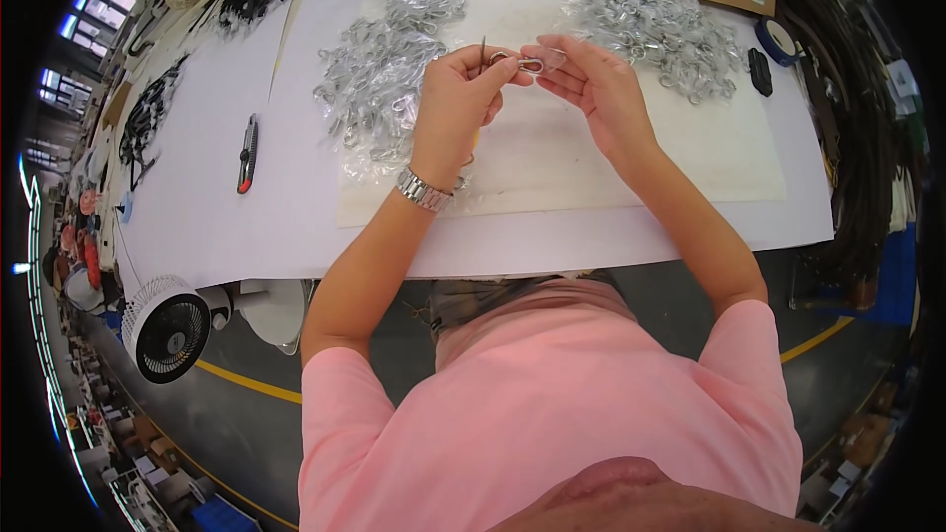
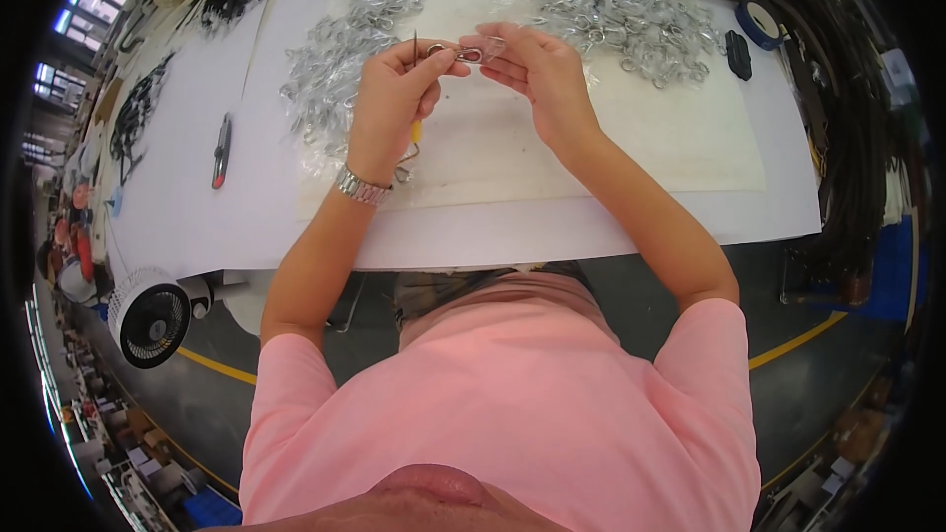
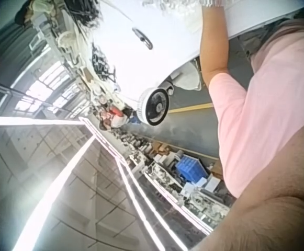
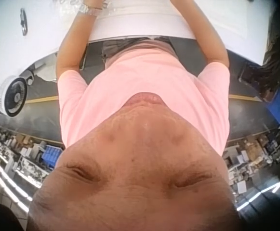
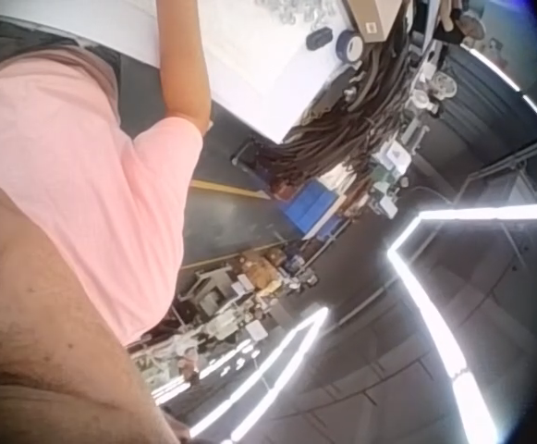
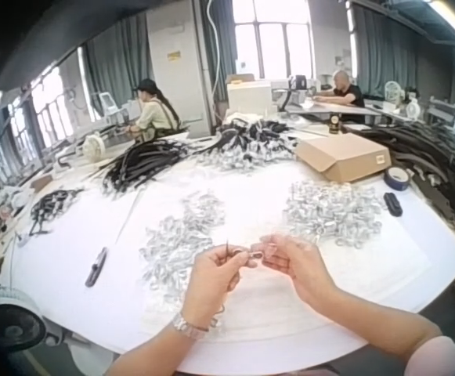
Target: The recorder is sorting and placing small metal rings into small plastic bags at an assembly table.
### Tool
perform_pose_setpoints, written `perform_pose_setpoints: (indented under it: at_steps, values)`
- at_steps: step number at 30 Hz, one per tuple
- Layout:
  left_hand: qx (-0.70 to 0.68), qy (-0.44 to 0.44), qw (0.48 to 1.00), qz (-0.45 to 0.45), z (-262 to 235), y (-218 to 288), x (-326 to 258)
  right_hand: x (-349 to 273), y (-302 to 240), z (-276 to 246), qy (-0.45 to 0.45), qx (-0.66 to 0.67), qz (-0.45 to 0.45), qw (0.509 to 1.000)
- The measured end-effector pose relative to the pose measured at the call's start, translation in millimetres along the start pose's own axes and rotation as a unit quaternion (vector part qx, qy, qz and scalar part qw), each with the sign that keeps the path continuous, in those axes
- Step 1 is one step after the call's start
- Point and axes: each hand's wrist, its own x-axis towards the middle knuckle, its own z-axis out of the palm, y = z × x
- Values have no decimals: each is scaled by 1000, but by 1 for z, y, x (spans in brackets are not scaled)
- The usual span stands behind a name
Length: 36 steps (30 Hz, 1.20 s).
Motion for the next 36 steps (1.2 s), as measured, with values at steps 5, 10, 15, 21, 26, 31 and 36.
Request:
perform_pose_setpoints:
  at_steps: [5,10,15,21,26,31,36]
  values:
    - [-15,7,1000,13,2,-2,0,1,2,0,-8,11,-7,1000]
    - [-11,22,999,37,5,-3,-1,0,0,0,-1,2,-3,1000]
    - [27,6,999,31,6,0,-2,1,-2,-4,-12,1,3,1000]
    - [17,10,999,30,5,-2,0,0,-2,-1,-19,21,-4,1000]
    - [-14,6,999,48,4,-5,1,3,7,0,3,-10,-37,999]
    - [-24,22,998,57,11,1,-3,0,8,4,23,-15,-48,998]
    - [85,37,994,63,6,-6,0,-6,9,11,-5,7,-40,999]
